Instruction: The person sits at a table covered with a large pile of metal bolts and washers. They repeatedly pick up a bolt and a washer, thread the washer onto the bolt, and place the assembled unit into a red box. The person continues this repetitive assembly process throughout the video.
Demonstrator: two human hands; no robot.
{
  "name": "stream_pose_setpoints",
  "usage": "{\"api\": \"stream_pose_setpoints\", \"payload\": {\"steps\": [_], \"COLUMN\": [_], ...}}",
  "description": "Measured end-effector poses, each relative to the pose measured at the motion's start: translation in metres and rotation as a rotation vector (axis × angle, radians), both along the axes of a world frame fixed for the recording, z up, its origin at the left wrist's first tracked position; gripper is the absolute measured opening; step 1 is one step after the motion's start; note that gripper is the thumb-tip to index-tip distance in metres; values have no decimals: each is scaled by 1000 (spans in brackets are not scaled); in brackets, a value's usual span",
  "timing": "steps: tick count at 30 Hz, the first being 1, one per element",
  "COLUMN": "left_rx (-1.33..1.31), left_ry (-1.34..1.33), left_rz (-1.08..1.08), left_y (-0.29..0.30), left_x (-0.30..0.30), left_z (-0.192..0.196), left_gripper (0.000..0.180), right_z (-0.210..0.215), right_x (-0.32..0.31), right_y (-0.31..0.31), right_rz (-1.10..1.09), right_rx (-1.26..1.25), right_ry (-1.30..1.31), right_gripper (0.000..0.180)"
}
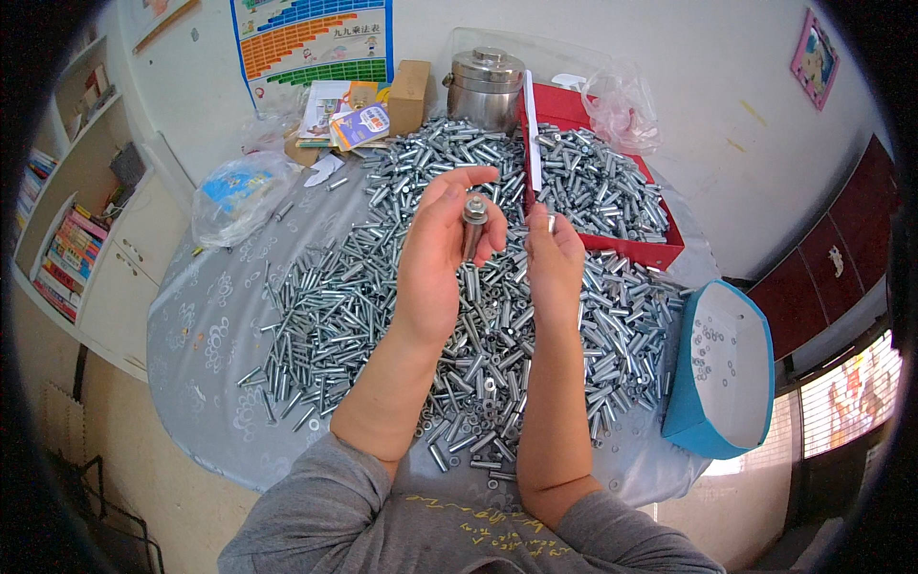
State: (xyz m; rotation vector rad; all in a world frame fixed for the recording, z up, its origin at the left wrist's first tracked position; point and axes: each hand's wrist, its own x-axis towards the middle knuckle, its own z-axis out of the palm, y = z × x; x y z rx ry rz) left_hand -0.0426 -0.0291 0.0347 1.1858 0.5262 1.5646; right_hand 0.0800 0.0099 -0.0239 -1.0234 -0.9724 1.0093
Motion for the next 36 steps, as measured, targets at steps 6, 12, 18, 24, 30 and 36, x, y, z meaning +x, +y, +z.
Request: {"api": "stream_pose_setpoints", "payload": {"steps": [6, 12, 18, 24, 30, 36], "left_rx": [6, 6, 8, 2, 26, 20], "left_ry": [-1, -3, 4, -1, 2, -5], "left_rz": [3, 0, -11, 0, -9, 1], "left_y": [0, -1, 0, -1, 3, 2], "left_x": [1, 0, 1, 0, 0, 0], "left_z": [0, -1, -1, 0, -5, -4], "left_gripper": [44, 44, 44, 44, 44, 43], "right_z": [-2, -4, -4, -3, 3, 2], "right_x": [-4, -6, -5, -8, -6, 0], "right_y": [0, 2, 4, 2, -5, -2], "right_rz": [-61, -55, -50, 3, 150, 274], "right_rx": [102, 32, 161, 87, -61, -15], "right_ry": [-122, -1, -10, -75, 173, 311], "right_gripper": [35, 33, 34, 36, 42, 45]}}
